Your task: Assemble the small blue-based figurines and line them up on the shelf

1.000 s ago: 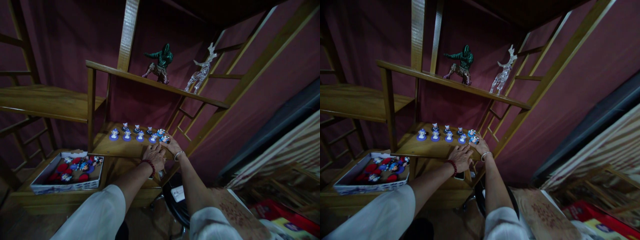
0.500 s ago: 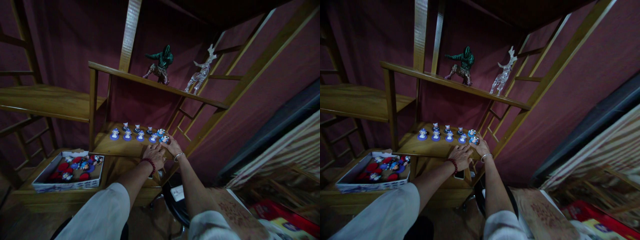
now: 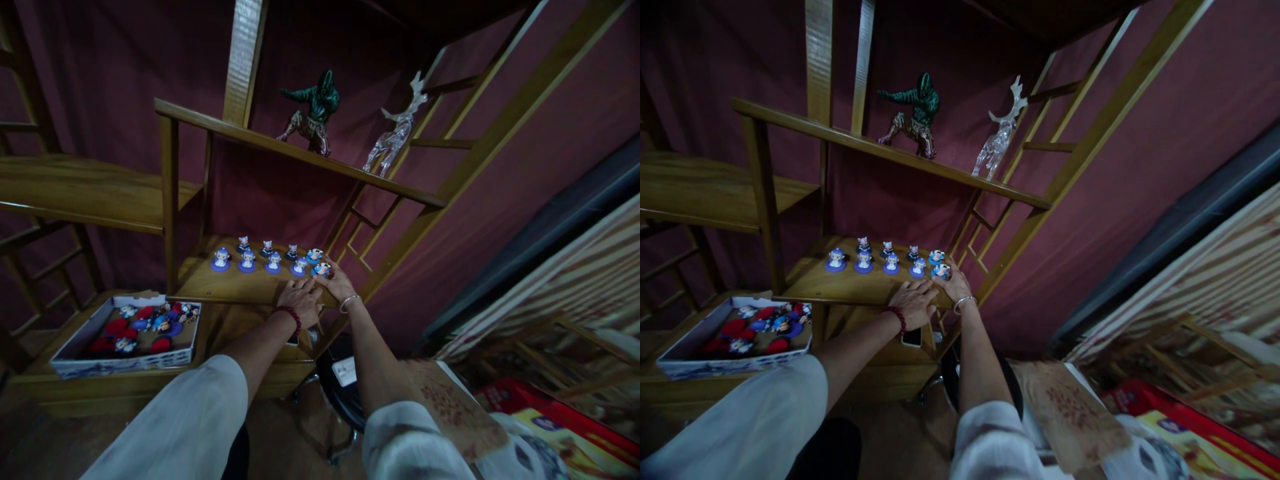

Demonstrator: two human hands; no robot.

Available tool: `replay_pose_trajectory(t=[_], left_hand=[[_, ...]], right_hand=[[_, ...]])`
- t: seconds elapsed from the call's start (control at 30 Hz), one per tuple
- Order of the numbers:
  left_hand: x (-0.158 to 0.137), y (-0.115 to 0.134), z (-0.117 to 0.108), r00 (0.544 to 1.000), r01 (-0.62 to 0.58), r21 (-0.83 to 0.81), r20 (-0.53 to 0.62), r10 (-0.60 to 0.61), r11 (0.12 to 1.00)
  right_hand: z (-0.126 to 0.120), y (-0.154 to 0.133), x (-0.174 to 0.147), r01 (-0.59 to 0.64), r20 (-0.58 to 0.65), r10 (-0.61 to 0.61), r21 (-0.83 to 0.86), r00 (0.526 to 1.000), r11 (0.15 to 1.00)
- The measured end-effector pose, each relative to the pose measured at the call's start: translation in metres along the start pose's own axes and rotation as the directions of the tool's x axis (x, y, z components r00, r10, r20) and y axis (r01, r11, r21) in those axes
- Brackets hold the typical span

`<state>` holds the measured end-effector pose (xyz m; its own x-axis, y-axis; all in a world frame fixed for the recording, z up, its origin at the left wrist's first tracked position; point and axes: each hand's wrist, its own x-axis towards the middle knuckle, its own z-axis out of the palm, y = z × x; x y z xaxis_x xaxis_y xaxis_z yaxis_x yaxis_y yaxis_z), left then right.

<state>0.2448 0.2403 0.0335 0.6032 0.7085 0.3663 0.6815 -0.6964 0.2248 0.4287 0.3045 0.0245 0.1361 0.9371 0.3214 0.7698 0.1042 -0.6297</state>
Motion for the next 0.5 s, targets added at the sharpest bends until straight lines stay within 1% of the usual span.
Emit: replay_pose_trajectory(t=[0.27,0.4,0.5], left_hand=[[0.0002,-0.0002,0.0004,1.000,-0.011,0.008,-0.002,0.011,1.000],[0.0004,0.0001,0.0006,1.000,-0.011,0.007,0.011,0.011,1.000],[0.0004,0.0009,-0.0013,1.000,-0.001,0.017,0.018,0.001,1.000]], right_hand=[[-0.0008,0.0022,-0.0007,0.034,0.025,-0.034,0.022,0.999,0.999],[-0.0008,0.0018,-0.0001,0.032,-0.011,-0.032,0.000,0.999,1.000],[-0.0006,0.0003,0.0001,0.051,-0.010,-0.051,-0.003,0.999,0.999]])
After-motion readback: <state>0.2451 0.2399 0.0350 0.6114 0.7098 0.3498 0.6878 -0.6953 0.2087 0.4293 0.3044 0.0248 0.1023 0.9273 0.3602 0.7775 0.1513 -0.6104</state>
